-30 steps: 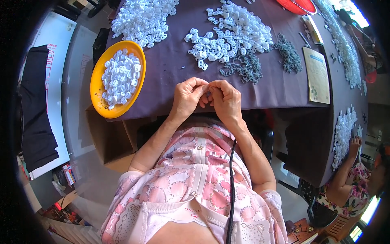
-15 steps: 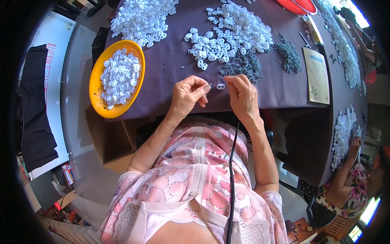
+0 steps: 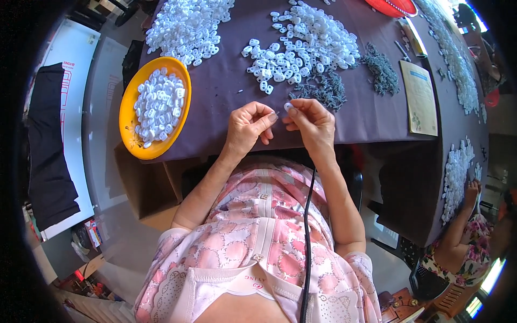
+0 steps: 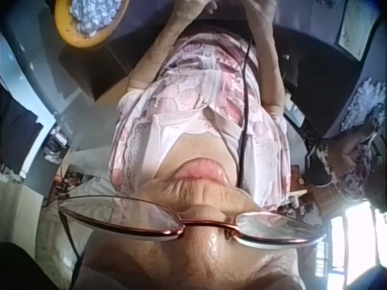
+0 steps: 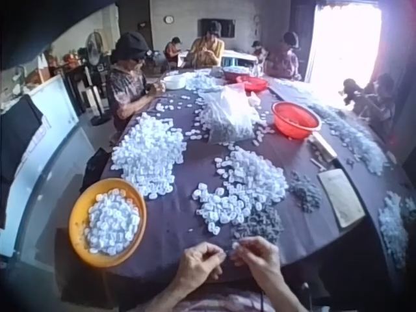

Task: The person assembles plastic cord locks by hand, fitting the components together one by one.

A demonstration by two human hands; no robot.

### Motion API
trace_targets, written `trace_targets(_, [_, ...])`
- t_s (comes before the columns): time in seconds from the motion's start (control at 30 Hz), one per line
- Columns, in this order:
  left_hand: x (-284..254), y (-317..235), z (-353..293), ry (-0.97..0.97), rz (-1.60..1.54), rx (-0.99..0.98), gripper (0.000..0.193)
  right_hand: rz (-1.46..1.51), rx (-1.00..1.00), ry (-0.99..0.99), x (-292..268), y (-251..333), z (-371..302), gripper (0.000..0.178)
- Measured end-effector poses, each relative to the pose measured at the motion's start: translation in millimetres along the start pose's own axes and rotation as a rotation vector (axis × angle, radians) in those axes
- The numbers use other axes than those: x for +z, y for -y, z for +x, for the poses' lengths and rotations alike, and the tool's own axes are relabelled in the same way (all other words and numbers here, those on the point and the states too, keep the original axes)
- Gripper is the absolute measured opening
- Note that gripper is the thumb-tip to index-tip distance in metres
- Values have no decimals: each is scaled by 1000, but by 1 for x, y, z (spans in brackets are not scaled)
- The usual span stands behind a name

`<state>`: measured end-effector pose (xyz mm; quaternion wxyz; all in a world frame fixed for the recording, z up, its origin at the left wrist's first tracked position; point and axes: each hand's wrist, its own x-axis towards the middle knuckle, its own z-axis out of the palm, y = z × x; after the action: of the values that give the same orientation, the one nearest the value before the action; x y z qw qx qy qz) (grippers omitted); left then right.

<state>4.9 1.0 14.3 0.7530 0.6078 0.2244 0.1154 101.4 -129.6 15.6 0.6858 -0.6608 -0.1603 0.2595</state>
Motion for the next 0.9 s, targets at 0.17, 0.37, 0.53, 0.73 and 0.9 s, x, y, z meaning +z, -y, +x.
trace_targets(0.17, [0, 0, 0, -4, -8, -14, 9, 107, 25, 14, 6, -2, -2, 15])
trace_targets(0.37, [0, 1, 0, -3, 8, -15, 9, 62, -26, 6, 10, -4, -3, 14])
trace_targets(0.53, [0, 2, 1, -1, 22, 3, 7, 30, -32, -1, 10, -4, -3, 14])
trace_targets(0.73, [1, 0, 0, -6, 33, 3, 7, 30, -32, 17, 11, -4, -3, 14])
trace_targets(0.9, [2, 0, 0, -4, 38, -2, 7, 15, -39, 26, 9, -7, -3, 13])
